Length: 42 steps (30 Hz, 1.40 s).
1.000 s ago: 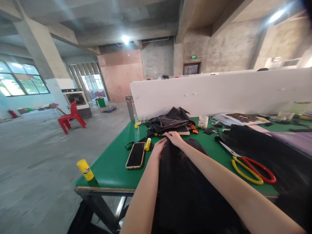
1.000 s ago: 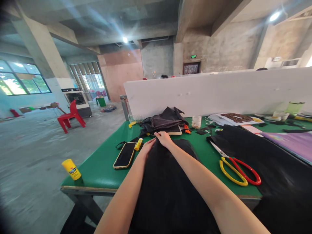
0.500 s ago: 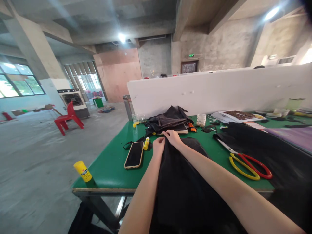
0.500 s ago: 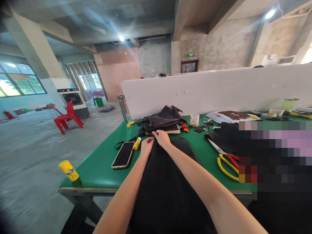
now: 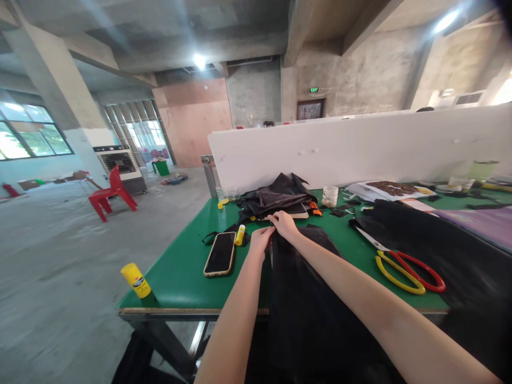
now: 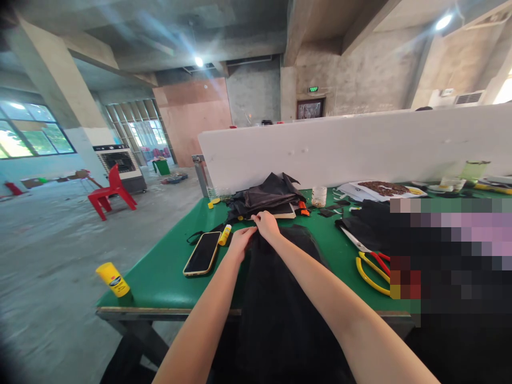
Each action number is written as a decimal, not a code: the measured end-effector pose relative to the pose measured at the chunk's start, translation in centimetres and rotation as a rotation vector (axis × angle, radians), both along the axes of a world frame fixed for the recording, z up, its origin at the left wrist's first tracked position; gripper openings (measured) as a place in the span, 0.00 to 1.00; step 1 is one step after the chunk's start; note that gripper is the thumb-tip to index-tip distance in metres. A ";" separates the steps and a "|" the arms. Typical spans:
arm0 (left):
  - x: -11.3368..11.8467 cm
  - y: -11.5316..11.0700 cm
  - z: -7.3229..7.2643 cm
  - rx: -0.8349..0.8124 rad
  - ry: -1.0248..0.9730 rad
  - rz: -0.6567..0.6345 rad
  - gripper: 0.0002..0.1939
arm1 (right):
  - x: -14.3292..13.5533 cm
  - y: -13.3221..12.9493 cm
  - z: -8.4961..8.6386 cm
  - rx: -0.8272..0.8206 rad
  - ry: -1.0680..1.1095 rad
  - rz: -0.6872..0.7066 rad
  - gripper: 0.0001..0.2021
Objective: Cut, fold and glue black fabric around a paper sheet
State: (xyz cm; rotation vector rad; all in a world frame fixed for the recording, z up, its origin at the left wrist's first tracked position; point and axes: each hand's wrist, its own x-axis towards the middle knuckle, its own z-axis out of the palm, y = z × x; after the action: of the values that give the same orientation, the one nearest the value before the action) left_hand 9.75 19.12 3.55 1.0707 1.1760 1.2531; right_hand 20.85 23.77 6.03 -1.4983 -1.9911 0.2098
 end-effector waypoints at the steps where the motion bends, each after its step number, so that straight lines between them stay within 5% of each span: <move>1: 0.0 0.1 -0.1 -0.006 0.003 -0.008 0.14 | 0.2 0.2 0.0 -0.007 0.003 0.005 0.13; 21: 0.4 -1.8 2.2 0.042 -0.012 0.029 0.15 | 0.3 0.0 0.6 -0.046 -0.124 -0.009 0.14; 34: 0.0 -1.3 1.7 0.118 0.093 0.043 0.17 | 0.2 0.5 0.9 -0.129 -0.172 -0.096 0.14; 42: -0.1 -4.6 1.1 0.222 0.200 0.128 0.23 | 0.3 0.0 2.6 -0.076 -0.182 -0.149 0.13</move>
State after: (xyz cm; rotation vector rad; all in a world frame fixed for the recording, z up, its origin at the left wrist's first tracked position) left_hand 9.62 14.53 4.67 1.3267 1.2937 1.4265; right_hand 21.15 23.81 8.64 -1.7610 -2.0189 0.0904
